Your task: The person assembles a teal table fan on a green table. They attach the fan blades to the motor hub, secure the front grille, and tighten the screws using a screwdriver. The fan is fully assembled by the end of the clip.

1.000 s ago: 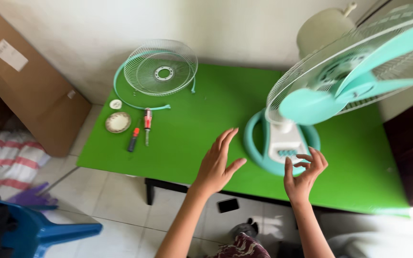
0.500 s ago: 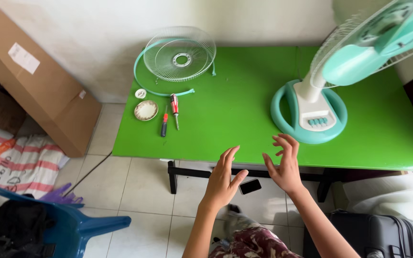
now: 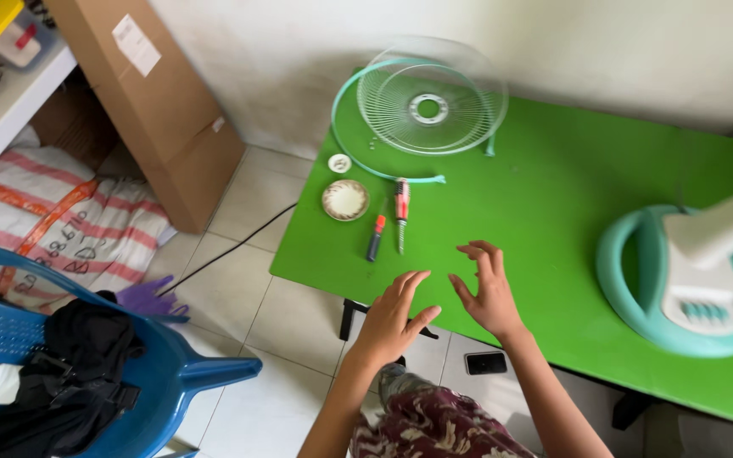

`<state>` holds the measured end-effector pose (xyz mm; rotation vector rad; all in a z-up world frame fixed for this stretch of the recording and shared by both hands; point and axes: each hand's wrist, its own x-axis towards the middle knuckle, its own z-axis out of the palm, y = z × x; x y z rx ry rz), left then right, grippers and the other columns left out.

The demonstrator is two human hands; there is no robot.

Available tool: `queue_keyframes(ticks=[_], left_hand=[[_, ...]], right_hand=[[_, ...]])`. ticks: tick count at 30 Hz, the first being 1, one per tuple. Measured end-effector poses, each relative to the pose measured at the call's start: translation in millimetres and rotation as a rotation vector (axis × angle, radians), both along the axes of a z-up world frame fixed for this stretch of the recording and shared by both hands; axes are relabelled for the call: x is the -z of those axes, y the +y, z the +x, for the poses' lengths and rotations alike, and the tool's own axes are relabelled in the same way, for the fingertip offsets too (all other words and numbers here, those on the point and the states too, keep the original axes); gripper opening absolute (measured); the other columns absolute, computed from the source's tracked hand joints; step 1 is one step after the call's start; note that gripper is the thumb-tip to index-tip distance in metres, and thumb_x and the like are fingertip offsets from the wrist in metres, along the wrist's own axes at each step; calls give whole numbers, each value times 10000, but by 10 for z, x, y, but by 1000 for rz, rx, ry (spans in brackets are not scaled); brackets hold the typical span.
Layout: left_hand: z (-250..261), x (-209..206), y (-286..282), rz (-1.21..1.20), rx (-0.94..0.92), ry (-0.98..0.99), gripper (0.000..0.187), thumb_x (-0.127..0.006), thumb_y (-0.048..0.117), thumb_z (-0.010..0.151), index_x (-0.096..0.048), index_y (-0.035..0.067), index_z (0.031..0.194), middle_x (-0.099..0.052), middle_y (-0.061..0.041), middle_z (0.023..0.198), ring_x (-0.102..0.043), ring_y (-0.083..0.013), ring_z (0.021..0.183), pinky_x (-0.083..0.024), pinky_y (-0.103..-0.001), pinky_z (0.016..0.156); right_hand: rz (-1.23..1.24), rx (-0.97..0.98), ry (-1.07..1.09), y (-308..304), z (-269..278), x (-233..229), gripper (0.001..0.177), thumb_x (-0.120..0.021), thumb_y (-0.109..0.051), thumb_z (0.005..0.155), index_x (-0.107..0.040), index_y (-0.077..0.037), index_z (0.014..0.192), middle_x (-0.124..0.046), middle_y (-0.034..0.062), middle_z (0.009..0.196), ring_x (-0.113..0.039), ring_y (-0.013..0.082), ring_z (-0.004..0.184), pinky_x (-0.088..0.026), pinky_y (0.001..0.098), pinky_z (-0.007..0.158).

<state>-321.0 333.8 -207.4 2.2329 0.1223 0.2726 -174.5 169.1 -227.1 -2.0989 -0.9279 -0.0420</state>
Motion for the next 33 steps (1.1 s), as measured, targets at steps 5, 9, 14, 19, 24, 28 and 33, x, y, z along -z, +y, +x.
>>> queue_keyframes(ticks=[5, 9, 14, 19, 24, 28, 33], left_hand=[[265, 158, 658, 15, -66, 30, 627, -504, 522, 1039, -421, 95, 1490, -511, -171, 1478, -545, -373, 1323, -450, -502, 1042], [393, 325, 1176, -79, -107, 127, 646, -481, 549, 1026, -422, 91, 1479, -512, -170, 1476, -546, -369, 1303, -464, -482, 1034], [611, 646, 1872, -65, -62, 145, 647, -503, 556, 1011, -446, 95, 1462, -522, -161, 1468, -543, -367, 1318, -458, -483, 1038], [738, 855, 2748, -48, 92, 235, 666, -487, 575, 1007, -421, 114, 1482, -513, -159, 1478, -531, -368, 1337, -461, -482, 1054], [790, 914, 3699, 35, 270, 440, 736, -413, 644, 991, -339, 149, 1530, -415, -162, 1555, -486, -371, 1366, -446, -490, 1055], [830, 948, 4228, 43, 365, 466, 763, -395, 671, 987, -331, 152, 1543, -414, -153, 1565, -494, -356, 1372, -438, -499, 1071], [1033, 1088, 4466, 128, 510, 517, 784, -384, 670, 983, -303, 154, 1566, -400, -154, 1569, -519, -353, 1336, -447, -513, 1068]], right_hand=[[-124, -135, 14, 753, 277, 125, 565, -749, -210, 879, -510, -98, 1379, -500, 169, 1390, -550, 393, 1271, -488, 478, 1021], [-232, -189, 145, 1239, 460, 210, 623, -733, -265, 888, -474, -114, 1434, -489, 161, 1433, -541, 393, 1276, -472, 485, 1035], [-285, -131, 141, 1750, 573, 496, 666, -735, -303, 883, -453, -107, 1454, -504, 172, 1426, -532, 400, 1299, -462, 489, 1043], [-427, 114, 158, 2296, 531, 887, 791, -731, -391, 871, -378, -93, 1513, -511, 195, 1431, -524, 400, 1301, -452, 512, 1042], [-377, 361, 186, 2933, 307, 1088, 931, -716, -478, 864, -277, -61, 1571, -540, 184, 1395, -520, 386, 1321, -433, 522, 1096], [-506, 527, 299, 3343, 90, 1106, 960, -735, -479, 844, -243, -100, 1576, -516, 167, 1440, -495, 358, 1353, -391, 565, 1064], [-460, 586, 347, 3596, -116, 1242, 970, -716, -489, 861, -230, -118, 1614, -523, 166, 1445, -525, 351, 1317, -430, 551, 1029]])
